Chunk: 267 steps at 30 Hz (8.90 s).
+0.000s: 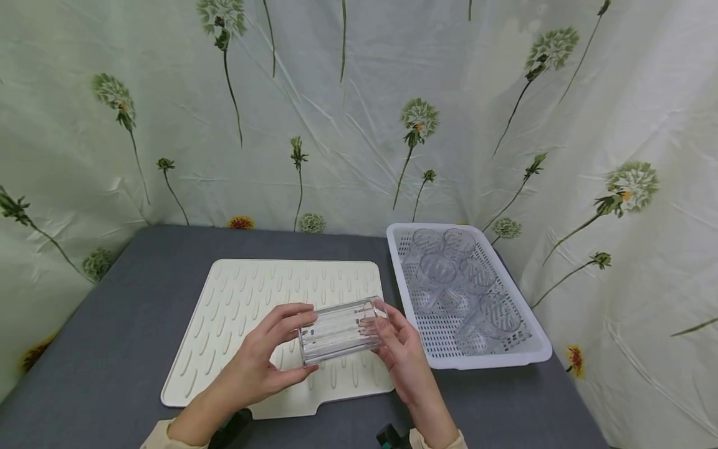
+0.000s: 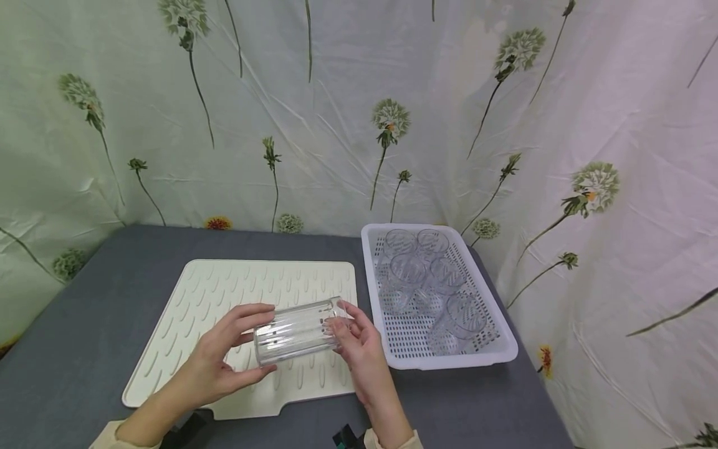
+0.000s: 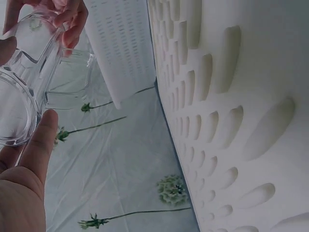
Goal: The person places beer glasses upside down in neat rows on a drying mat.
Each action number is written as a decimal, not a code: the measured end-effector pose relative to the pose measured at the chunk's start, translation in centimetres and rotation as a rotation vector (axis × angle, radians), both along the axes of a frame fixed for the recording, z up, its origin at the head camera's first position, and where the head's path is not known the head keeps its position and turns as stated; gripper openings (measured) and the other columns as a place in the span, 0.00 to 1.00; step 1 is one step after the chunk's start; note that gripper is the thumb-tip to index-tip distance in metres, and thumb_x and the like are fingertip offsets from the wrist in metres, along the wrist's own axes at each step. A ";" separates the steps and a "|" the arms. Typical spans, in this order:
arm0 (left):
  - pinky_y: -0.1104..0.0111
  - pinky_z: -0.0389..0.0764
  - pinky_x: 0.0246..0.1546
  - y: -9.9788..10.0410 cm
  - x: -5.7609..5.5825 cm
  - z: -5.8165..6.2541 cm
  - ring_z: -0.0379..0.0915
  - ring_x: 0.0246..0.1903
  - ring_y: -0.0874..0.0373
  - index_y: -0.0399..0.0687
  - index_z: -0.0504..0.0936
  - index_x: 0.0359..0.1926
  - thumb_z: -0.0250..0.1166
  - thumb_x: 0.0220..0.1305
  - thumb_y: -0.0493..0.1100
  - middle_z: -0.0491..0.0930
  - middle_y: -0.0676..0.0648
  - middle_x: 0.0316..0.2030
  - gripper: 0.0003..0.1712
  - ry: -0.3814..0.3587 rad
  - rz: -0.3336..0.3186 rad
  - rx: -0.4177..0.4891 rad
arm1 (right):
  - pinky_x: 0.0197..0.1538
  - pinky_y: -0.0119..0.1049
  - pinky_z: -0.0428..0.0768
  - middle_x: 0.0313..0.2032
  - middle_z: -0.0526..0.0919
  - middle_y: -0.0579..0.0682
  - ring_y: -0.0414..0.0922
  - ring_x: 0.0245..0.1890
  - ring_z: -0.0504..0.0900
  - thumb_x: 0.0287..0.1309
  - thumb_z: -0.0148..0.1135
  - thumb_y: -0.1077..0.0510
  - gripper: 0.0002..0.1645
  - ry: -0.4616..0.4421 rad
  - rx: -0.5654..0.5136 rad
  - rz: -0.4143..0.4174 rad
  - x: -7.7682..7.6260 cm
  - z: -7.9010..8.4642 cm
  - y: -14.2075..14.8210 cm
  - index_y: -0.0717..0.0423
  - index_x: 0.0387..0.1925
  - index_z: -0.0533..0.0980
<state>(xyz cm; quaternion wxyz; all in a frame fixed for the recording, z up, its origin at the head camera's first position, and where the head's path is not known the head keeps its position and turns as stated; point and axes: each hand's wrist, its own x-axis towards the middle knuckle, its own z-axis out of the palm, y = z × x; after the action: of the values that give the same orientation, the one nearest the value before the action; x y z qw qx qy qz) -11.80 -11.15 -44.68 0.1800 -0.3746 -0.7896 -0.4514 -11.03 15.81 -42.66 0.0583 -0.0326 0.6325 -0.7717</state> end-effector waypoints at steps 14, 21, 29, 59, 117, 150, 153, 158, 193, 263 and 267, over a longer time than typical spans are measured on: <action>0.69 0.91 0.48 -1.2 -0.1 0.2 0.76 0.63 0.68 0.52 0.79 0.69 0.86 0.42 0.27 0.77 0.47 0.65 0.50 -0.078 -0.002 0.059 | 0.61 0.29 0.83 0.61 0.83 0.59 0.37 0.55 0.86 0.82 0.54 0.52 0.38 -0.057 0.062 0.138 -0.8 -1.2 0.2 0.66 0.80 0.55; 0.69 0.91 0.45 -1.4 0.0 0.4 0.78 0.62 0.66 0.48 0.79 0.69 0.86 0.44 0.29 0.78 0.48 0.64 0.48 -0.100 -0.009 0.060 | 0.64 0.28 0.83 0.69 0.76 0.65 0.37 0.60 0.85 0.82 0.55 0.53 0.37 -0.041 0.057 0.208 -1.1 -1.8 0.8 0.65 0.80 0.55; 0.68 0.92 0.43 -1.9 0.0 0.8 0.80 0.56 0.59 0.48 0.76 0.71 0.86 0.49 0.31 0.79 0.46 0.62 0.48 -0.183 -0.028 0.102 | 0.66 0.32 0.83 0.69 0.72 0.57 0.41 0.64 0.81 0.77 0.56 0.60 0.41 0.132 -0.001 0.309 -1.5 -2.7 1.8 0.61 0.83 0.53; 0.67 0.92 0.47 -2.1 -0.4 0.9 0.82 0.58 0.61 0.37 0.71 0.73 0.84 0.47 0.24 0.76 0.46 0.66 0.52 -0.281 -0.130 0.211 | 0.57 0.34 0.88 0.60 0.82 0.49 0.38 0.53 0.90 0.84 0.51 0.46 0.38 0.008 -0.060 0.337 -1.4 -2.5 1.2 0.65 0.79 0.53; 0.90 0.77 0.38 -14.8 -7.7 3.5 0.71 0.45 0.82 0.58 0.71 0.78 0.83 0.60 0.41 0.72 0.55 0.57 0.47 -0.322 0.483 -0.045 | 0.62 0.32 0.86 0.66 0.70 0.77 0.51 0.60 0.87 0.76 0.64 0.61 0.32 0.110 0.168 0.319 -0.9 -1.7 1.0 0.60 0.75 0.66; 0.75 0.77 0.33 -16.9 -9.1 3.6 0.77 0.57 0.25 0.52 0.68 0.79 0.82 0.61 0.50 0.74 0.30 0.61 0.50 -0.375 0.592 -0.172 | 0.62 0.32 0.84 0.64 0.77 0.60 0.44 0.60 0.84 0.75 0.66 0.60 0.30 0.250 0.450 0.226 0.8 0.7 4.5 0.55 0.73 0.68; 0.53 0.86 0.40 -17.0 -9.1 3.6 0.75 0.59 0.24 0.52 0.67 0.80 0.81 0.62 0.52 0.73 0.29 0.62 0.50 -0.388 0.599 -0.194 | 0.63 0.32 0.84 0.66 0.77 0.59 0.45 0.60 0.84 0.75 0.65 0.60 0.31 0.266 0.461 0.215 1.1 1.0 4.9 0.55 0.73 0.68; 0.34 0.80 0.47 -17.1 -9.4 3.6 0.75 0.59 0.26 0.52 0.66 0.81 0.80 0.63 0.54 0.73 0.29 0.63 0.51 -0.405 0.604 -0.213 | 0.62 0.33 0.84 0.69 0.77 0.57 0.44 0.60 0.84 0.75 0.65 0.61 0.31 0.299 0.481 0.188 1.5 1.5 5.8 0.55 0.74 0.68; 0.33 0.78 0.43 -17.6 -11.4 5.9 0.73 0.57 0.23 0.42 0.63 0.82 0.75 0.68 0.60 0.71 0.19 0.64 0.52 -0.455 0.632 -0.447 | 0.60 0.27 0.83 0.67 0.79 0.55 0.41 0.58 0.85 0.73 0.68 0.60 0.26 0.323 0.721 -0.014 1.8 2.9 11.7 0.57 0.69 0.73; 0.27 0.72 0.49 -14.7 -13.3 5.9 0.61 0.63 0.17 0.37 0.55 0.82 0.70 0.70 0.64 0.64 0.17 0.66 0.56 -0.512 0.574 -0.555 | 0.61 0.67 0.78 0.67 0.70 0.72 0.68 0.64 0.73 0.70 0.72 0.48 0.46 0.147 1.180 -0.286 0.3 3.3 20.4 0.65 0.77 0.61; 0.28 0.72 0.49 -14.8 -13.1 5.6 0.63 0.61 0.18 0.36 0.55 0.82 0.70 0.70 0.65 0.67 0.18 0.63 0.56 -0.501 0.580 -0.545 | 0.61 0.67 0.79 0.66 0.71 0.72 0.68 0.64 0.73 0.70 0.72 0.47 0.49 0.137 1.180 -0.267 -0.1 3.3 20.6 0.66 0.78 0.59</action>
<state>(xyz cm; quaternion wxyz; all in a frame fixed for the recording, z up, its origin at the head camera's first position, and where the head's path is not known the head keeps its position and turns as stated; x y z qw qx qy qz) -24.91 -25.95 -39.09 -0.0024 -0.0516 -0.9706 -0.2351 -11.17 36.40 -39.32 -0.0717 0.0352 0.9544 -0.2876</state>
